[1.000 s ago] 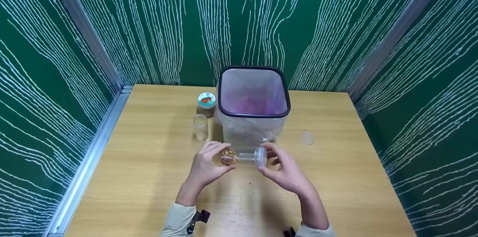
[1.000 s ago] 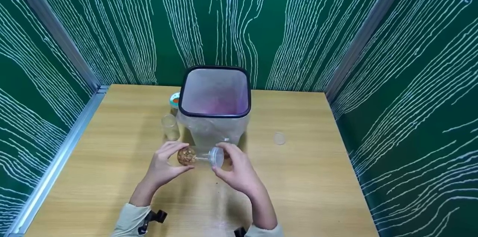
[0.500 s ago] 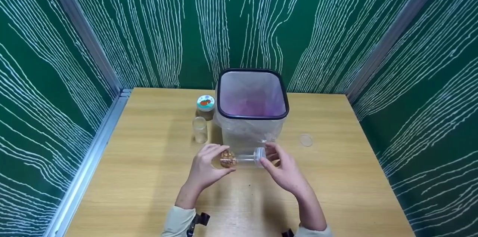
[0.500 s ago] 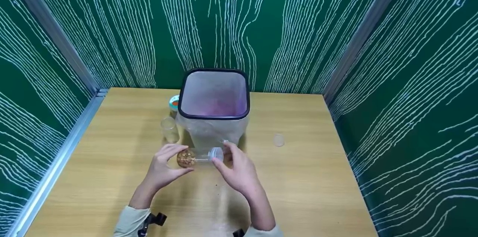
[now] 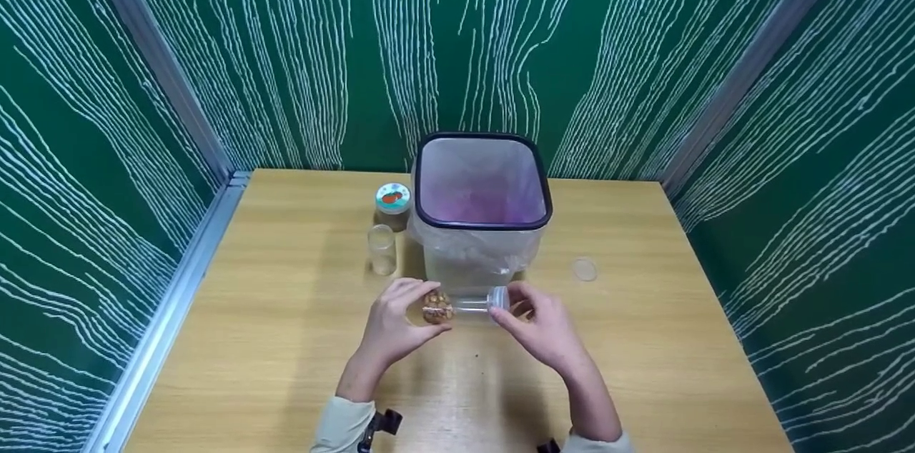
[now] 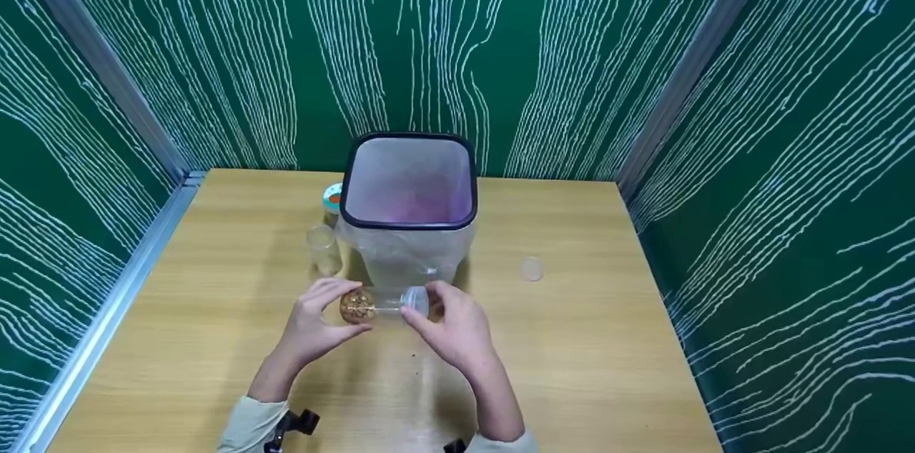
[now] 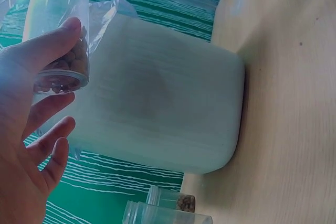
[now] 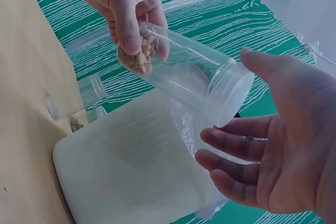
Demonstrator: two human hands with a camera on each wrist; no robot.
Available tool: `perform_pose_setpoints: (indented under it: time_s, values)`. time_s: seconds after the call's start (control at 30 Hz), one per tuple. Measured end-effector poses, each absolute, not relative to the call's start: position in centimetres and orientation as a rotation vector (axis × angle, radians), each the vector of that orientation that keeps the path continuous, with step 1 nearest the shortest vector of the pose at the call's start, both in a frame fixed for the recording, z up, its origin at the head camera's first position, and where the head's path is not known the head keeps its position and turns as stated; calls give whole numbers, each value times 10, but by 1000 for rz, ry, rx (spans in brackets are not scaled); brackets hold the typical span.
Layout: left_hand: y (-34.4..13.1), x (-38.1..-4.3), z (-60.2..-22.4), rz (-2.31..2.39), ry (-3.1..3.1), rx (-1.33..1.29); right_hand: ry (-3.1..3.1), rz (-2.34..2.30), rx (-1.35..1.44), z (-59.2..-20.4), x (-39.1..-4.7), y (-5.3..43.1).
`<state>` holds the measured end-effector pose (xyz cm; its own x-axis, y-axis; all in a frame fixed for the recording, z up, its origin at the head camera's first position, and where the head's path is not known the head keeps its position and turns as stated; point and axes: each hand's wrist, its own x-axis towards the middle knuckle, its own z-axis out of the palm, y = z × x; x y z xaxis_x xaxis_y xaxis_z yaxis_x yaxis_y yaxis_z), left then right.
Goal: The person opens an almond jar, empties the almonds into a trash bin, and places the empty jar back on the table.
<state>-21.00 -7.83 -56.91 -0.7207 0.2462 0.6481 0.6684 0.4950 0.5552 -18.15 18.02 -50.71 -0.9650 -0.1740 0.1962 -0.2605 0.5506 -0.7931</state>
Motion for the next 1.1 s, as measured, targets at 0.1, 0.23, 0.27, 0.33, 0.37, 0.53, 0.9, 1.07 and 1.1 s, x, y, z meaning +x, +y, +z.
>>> perform_pose_setpoints:
  time_s: [0.1,0.23,0.27,0.33,0.37,0.53,0.9,1.07,1.1]
  values:
    - [-78,-211,-569,-1143,-2242,-755,-2644,1433,430,-507,-181,181]
    - [-78,-212,-570,-1161,-2236,-756,-2588,1455,560,-507,-180,184]
    - [-78,-212,-570,-1165,-2236,-760,-2571,1455,597,-507,-180,185]
    - [-78,-212,-572,-1169,-2242,-770,-2541,1441,665,-508,-179,188]
    - [-78,-212,-572,-1169,-2248,-774,-2527,1431,696,-509,-179,189]
    - [-77,-210,-573,-1177,-2275,-783,-2493,1382,794,-511,-179,192]
    - [-75,-208,-574,-1184,-2334,-770,-2467,1404,817,-514,-177,195]
    - [-75,-208,-573,-1179,-2349,-772,-2456,1364,835,-510,-175,196]
    - [-76,-208,-572,-1177,-2347,-775,-2445,1356,839,-506,-173,195]
